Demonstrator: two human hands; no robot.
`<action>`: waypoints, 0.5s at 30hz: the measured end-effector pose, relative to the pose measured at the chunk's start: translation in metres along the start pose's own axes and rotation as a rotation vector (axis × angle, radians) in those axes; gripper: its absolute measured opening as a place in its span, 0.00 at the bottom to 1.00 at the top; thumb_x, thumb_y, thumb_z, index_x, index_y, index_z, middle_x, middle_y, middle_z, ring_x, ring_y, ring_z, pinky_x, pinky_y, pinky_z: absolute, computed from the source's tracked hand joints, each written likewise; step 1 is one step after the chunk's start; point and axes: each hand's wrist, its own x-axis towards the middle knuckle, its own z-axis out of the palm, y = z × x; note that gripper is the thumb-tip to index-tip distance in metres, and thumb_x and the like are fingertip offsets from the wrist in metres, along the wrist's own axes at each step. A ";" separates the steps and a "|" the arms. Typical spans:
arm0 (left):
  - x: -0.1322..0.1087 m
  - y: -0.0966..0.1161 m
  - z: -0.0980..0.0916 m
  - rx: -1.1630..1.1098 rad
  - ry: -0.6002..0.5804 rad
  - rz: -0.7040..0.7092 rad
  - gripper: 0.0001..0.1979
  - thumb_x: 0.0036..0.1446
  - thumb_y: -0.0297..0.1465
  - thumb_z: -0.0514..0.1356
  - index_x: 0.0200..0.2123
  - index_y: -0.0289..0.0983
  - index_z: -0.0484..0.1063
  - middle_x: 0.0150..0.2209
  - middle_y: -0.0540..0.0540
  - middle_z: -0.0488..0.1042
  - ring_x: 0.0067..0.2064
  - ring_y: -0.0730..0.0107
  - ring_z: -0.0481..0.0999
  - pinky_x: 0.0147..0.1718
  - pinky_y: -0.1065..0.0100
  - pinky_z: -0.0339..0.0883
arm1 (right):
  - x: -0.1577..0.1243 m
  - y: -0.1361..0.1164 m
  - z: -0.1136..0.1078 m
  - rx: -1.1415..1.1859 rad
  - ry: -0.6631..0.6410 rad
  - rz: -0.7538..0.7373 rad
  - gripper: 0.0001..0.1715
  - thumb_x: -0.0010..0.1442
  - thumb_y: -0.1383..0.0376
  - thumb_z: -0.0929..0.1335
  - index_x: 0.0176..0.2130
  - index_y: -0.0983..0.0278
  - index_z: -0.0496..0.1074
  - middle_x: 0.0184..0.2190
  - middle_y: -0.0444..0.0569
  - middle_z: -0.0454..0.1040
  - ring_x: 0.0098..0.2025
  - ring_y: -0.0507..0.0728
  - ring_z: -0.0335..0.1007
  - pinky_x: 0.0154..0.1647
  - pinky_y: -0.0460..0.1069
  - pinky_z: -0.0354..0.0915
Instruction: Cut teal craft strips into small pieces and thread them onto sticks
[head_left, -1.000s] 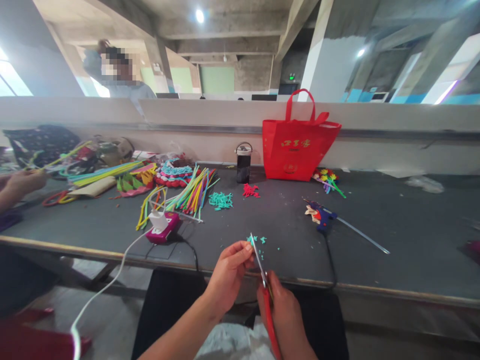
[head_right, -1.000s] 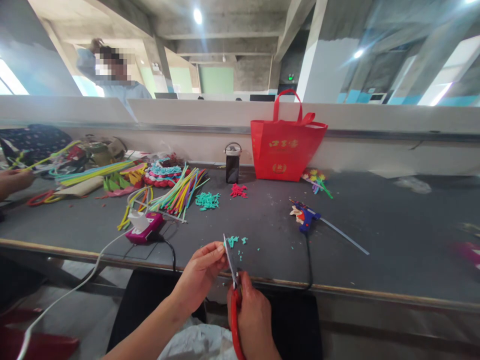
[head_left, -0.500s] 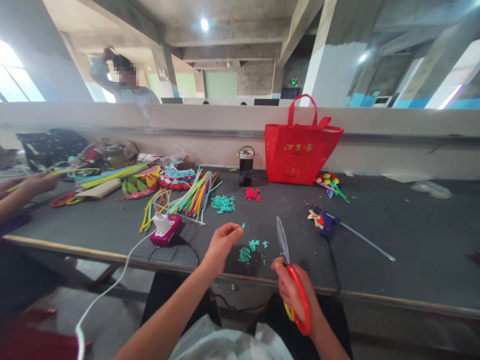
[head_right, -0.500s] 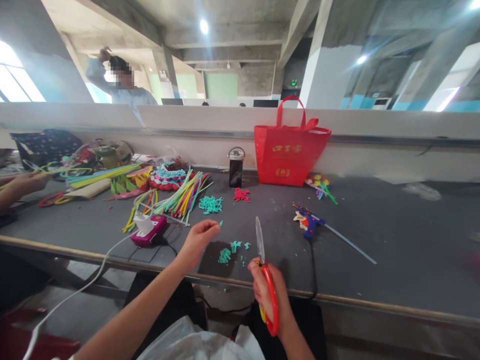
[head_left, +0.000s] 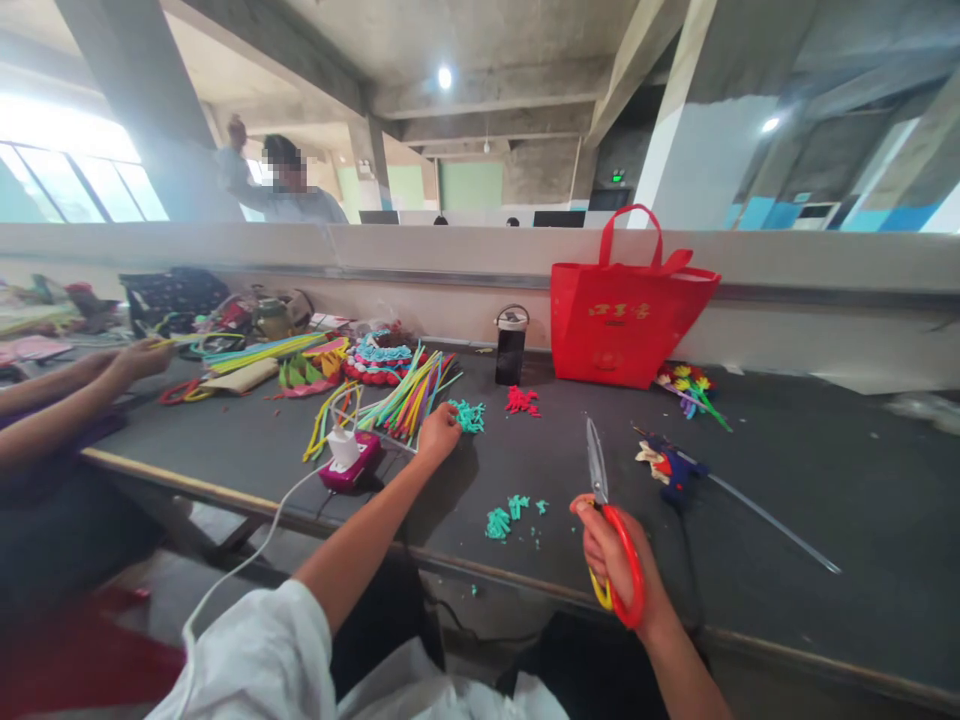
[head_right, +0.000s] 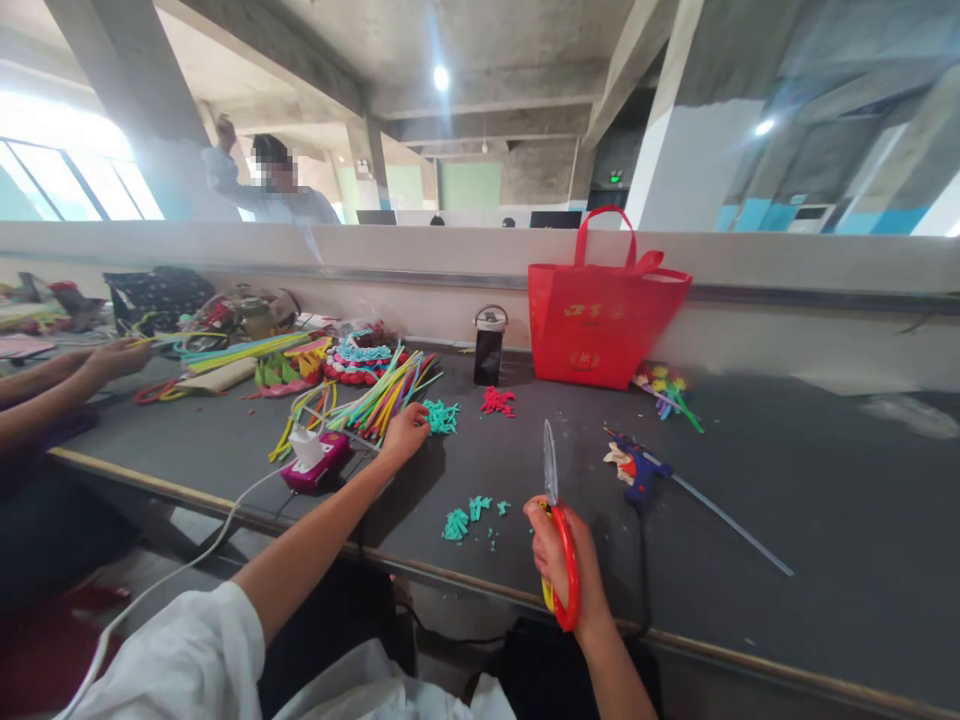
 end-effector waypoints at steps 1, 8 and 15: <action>-0.001 0.001 -0.001 0.016 -0.003 0.020 0.13 0.46 0.21 0.56 0.37 0.36 0.73 0.30 0.47 0.74 0.33 0.67 0.71 0.34 0.69 0.60 | 0.000 -0.001 0.000 -0.001 0.001 0.004 0.25 0.51 0.45 0.69 0.33 0.63 0.64 0.16 0.31 0.46 0.16 0.43 0.39 0.13 0.38 0.41; -0.051 0.027 -0.006 0.049 -0.279 0.309 0.07 0.49 0.25 0.59 0.30 0.39 0.76 0.30 0.49 0.75 0.34 0.68 0.71 0.36 0.69 0.60 | -0.001 0.001 -0.001 0.003 -0.020 -0.011 0.25 0.50 0.46 0.69 0.34 0.64 0.66 0.17 0.32 0.46 0.16 0.44 0.40 0.14 0.39 0.40; -0.089 0.062 -0.013 0.402 -0.497 1.048 0.06 0.55 0.27 0.58 0.35 0.41 0.75 0.34 0.46 0.74 0.39 0.63 0.67 0.40 0.61 0.52 | 0.001 0.007 -0.001 -0.029 0.009 -0.066 0.24 0.52 0.46 0.69 0.35 0.64 0.66 0.16 0.33 0.47 0.16 0.44 0.42 0.14 0.39 0.42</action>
